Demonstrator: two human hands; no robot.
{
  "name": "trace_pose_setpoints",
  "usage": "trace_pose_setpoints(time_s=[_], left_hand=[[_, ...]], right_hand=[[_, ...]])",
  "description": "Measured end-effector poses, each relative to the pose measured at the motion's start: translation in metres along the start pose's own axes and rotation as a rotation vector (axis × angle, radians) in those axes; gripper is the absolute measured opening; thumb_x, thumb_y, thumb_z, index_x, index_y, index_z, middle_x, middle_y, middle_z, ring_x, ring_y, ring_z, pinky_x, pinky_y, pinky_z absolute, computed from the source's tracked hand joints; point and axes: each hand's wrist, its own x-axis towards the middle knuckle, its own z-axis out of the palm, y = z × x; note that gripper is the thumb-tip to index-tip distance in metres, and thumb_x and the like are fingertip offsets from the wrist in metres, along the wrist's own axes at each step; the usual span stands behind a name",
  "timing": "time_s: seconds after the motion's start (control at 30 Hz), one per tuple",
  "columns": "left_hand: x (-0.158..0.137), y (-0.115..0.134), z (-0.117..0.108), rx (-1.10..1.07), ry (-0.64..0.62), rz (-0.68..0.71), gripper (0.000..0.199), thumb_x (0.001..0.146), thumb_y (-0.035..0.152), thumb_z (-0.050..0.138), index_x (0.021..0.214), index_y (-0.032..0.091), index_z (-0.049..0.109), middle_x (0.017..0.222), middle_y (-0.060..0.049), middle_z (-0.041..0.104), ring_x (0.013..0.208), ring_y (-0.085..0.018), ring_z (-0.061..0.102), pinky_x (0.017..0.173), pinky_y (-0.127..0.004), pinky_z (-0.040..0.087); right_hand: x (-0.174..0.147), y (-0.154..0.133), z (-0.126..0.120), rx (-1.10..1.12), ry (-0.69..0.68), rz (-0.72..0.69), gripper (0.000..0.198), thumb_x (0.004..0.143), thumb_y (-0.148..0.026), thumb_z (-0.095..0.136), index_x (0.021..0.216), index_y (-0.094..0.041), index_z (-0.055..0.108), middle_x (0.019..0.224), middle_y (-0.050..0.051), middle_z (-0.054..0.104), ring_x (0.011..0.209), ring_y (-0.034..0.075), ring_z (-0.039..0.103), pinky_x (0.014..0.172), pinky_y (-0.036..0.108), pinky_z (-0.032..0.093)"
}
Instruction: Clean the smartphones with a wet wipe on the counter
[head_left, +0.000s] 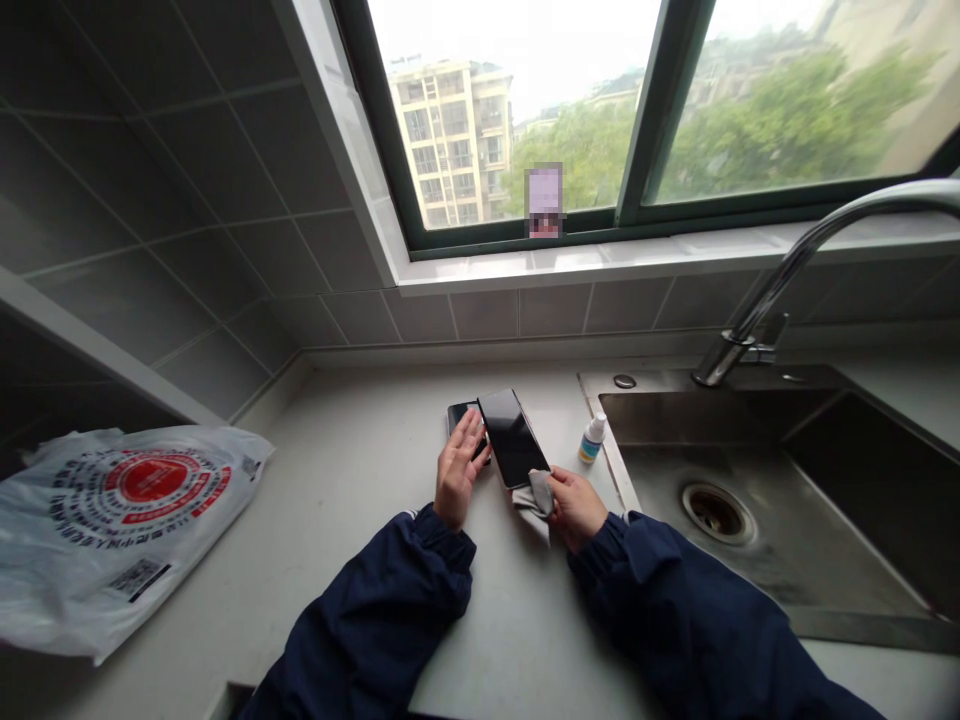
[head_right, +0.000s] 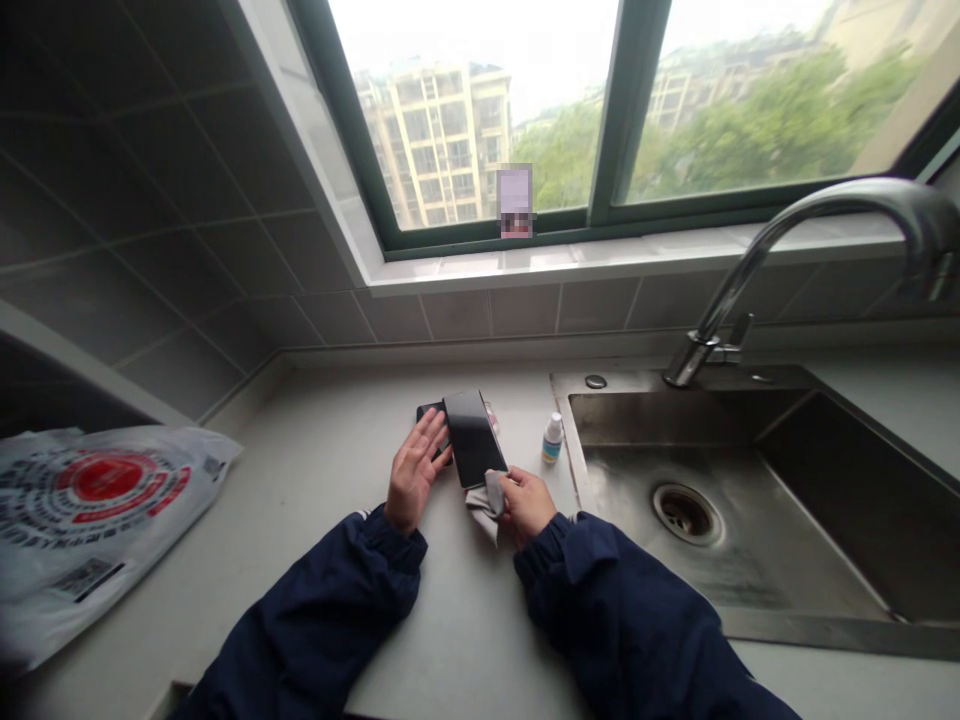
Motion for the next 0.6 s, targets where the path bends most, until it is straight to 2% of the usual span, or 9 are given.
trace_pose_setpoints(time_s=[0.13, 0.2, 0.3, 0.4, 0.6], left_hand=[[0.005, 0.002, -0.004, 0.396, 0.135, 0.27, 0.035, 0.086, 0.029, 0.063, 0.121, 0.028, 0.064, 0.142, -0.007, 0.052, 0.137, -0.025, 0.042, 0.114, -0.038, 0.031], [0.009, -0.001, -0.01, 0.592, 0.151, 0.33, 0.03, 0.082, 0.025, 0.066, 0.111, 0.028, 0.069, 0.139, -0.007, 0.052, 0.136, -0.027, 0.042, 0.116, -0.042, 0.028], [0.016, -0.008, -0.021, 0.769, 0.192, 0.337, 0.029, 0.075, 0.019, 0.069, 0.102, 0.028, 0.071, 0.134, -0.009, 0.052, 0.134, -0.03, 0.042, 0.118, -0.046, 0.024], [0.022, -0.015, -0.033, 0.913, 0.233, 0.303, 0.035, 0.074, 0.02, 0.07, 0.107, 0.028, 0.068, 0.137, -0.009, 0.047, 0.136, -0.031, 0.038, 0.118, -0.048, 0.024], [0.031, -0.015, -0.049, 0.915, 0.214, 0.212, 0.043, 0.07, 0.023, 0.075, 0.112, 0.025, 0.065, 0.137, -0.013, 0.044, 0.131, -0.031, 0.043, 0.107, -0.046, 0.04]], right_hand=[[0.008, -0.002, 0.005, 0.06, 0.026, 0.076, 0.031, 0.066, -0.044, 0.076, 0.077, -0.017, 0.063, 0.057, 0.002, 0.067, 0.052, 0.018, 0.067, 0.04, 0.022, 0.048], [0.012, -0.003, 0.008, 0.072, 0.041, 0.092, 0.027, 0.069, -0.04, 0.074, 0.077, -0.017, 0.063, 0.06, 0.003, 0.068, 0.051, 0.017, 0.066, 0.038, 0.021, 0.046], [0.02, -0.003, 0.011, 0.077, 0.064, 0.104, 0.02, 0.072, -0.034, 0.071, 0.076, -0.017, 0.062, 0.062, 0.004, 0.07, 0.05, 0.015, 0.065, 0.037, 0.019, 0.045], [0.025, -0.003, 0.012, 0.065, 0.065, 0.123, 0.016, 0.073, -0.031, 0.069, 0.073, -0.018, 0.06, 0.059, 0.003, 0.069, 0.048, 0.015, 0.064, 0.039, 0.019, 0.047], [0.028, 0.002, 0.005, -0.008, -0.013, 0.099, 0.014, 0.071, -0.029, 0.069, 0.075, -0.017, 0.064, 0.062, 0.006, 0.071, 0.055, 0.02, 0.07, 0.046, 0.027, 0.055]])
